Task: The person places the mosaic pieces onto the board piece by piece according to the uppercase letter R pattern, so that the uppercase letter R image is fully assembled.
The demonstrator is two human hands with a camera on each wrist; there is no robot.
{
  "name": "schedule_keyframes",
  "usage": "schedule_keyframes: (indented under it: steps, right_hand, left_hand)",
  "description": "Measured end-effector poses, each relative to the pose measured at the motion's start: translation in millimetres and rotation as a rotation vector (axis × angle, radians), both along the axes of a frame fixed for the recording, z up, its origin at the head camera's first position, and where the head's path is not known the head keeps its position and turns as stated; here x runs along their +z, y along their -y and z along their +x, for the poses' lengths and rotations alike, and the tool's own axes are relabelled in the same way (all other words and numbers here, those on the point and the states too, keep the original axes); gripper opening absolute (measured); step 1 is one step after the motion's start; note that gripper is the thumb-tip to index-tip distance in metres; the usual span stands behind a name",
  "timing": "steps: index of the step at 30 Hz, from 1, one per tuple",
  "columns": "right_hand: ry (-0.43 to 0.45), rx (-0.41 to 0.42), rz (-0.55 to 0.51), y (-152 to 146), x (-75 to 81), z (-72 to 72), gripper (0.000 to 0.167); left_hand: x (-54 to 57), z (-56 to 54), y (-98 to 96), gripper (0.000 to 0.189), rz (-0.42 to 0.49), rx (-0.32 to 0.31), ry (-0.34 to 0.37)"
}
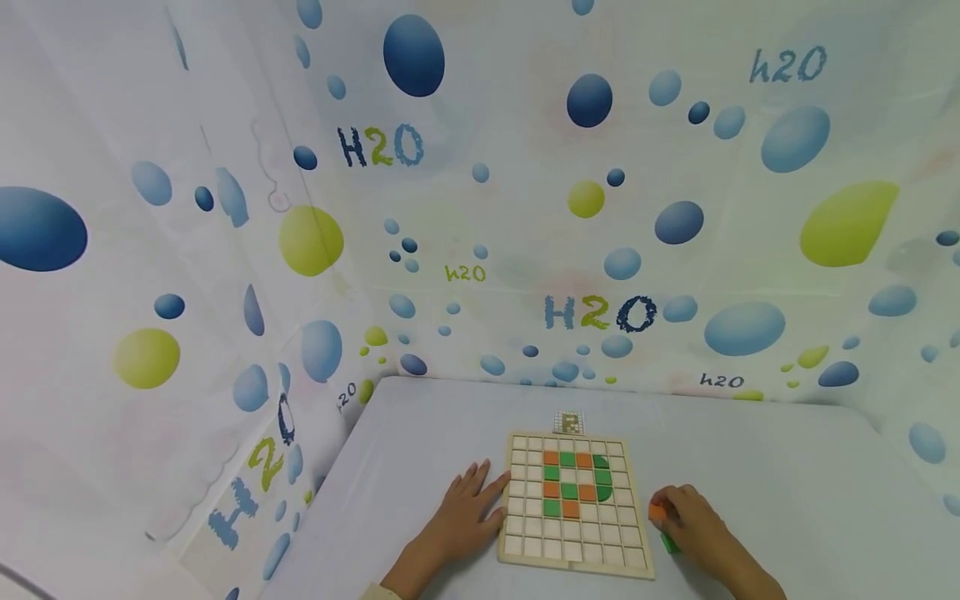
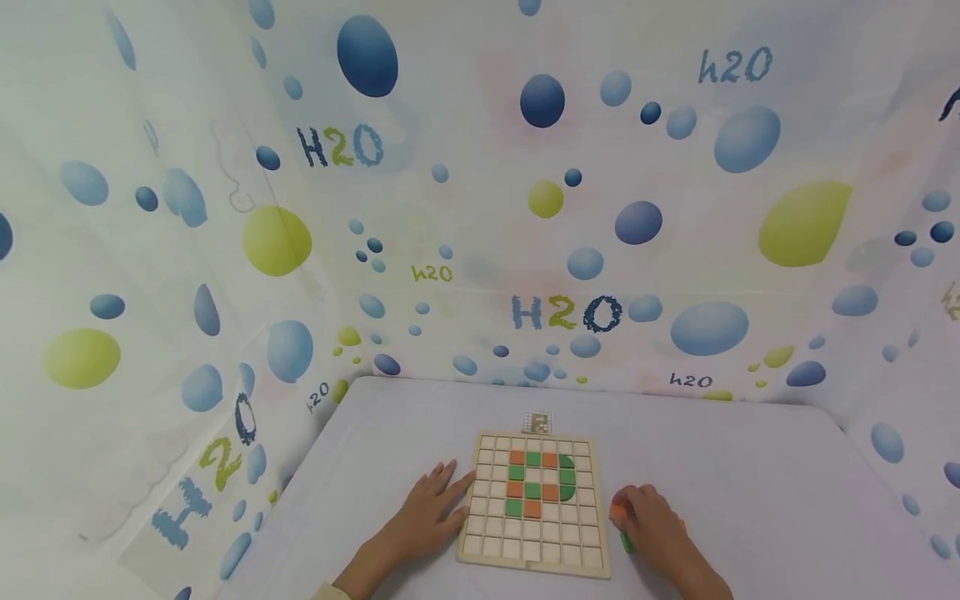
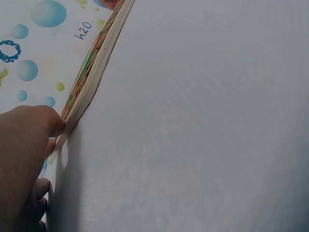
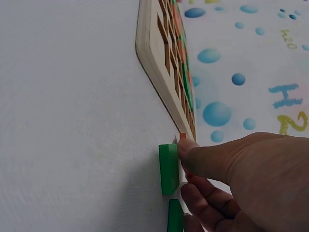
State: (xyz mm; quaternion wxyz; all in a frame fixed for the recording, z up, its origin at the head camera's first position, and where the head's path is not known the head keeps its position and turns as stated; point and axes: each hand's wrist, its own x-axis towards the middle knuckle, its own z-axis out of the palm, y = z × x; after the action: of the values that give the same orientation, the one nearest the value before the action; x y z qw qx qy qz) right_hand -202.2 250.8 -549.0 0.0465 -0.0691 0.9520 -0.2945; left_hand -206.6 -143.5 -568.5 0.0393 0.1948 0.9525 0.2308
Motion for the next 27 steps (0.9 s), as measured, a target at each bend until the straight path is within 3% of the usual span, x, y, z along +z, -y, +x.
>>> schedule_keyframes:
  steps: [7, 12, 21, 27]
  right_hand:
    - [-0.048, 0.045, -0.042, 12.0, 8.6, -0.3, 0.022]
    - [-0.056, 0.086, -0.095, 36.1, 11.0, -0.9, 0.021]
    - [-0.091, 0.247, -0.136, 90.8, 4.1, 7.2, 0.023]
    - [-0.231, 0.314, -0.074, 118.4, -6.1, 12.4, 0.014]
  left_hand:
    - [0.0, 0.5, 0.5, 0.059, -0.007, 0.004, 0.002]
    - [-0.3, 0.2, 0.3, 0.058, -0.010, 0.007, 0.002]
    - [1.7, 0.3, 0.5, 0.059, -0.010, 0.002, 0.000]
    - [1.3, 1.1, -0.1, 0.059, -0.004, 0.003, 0.003]
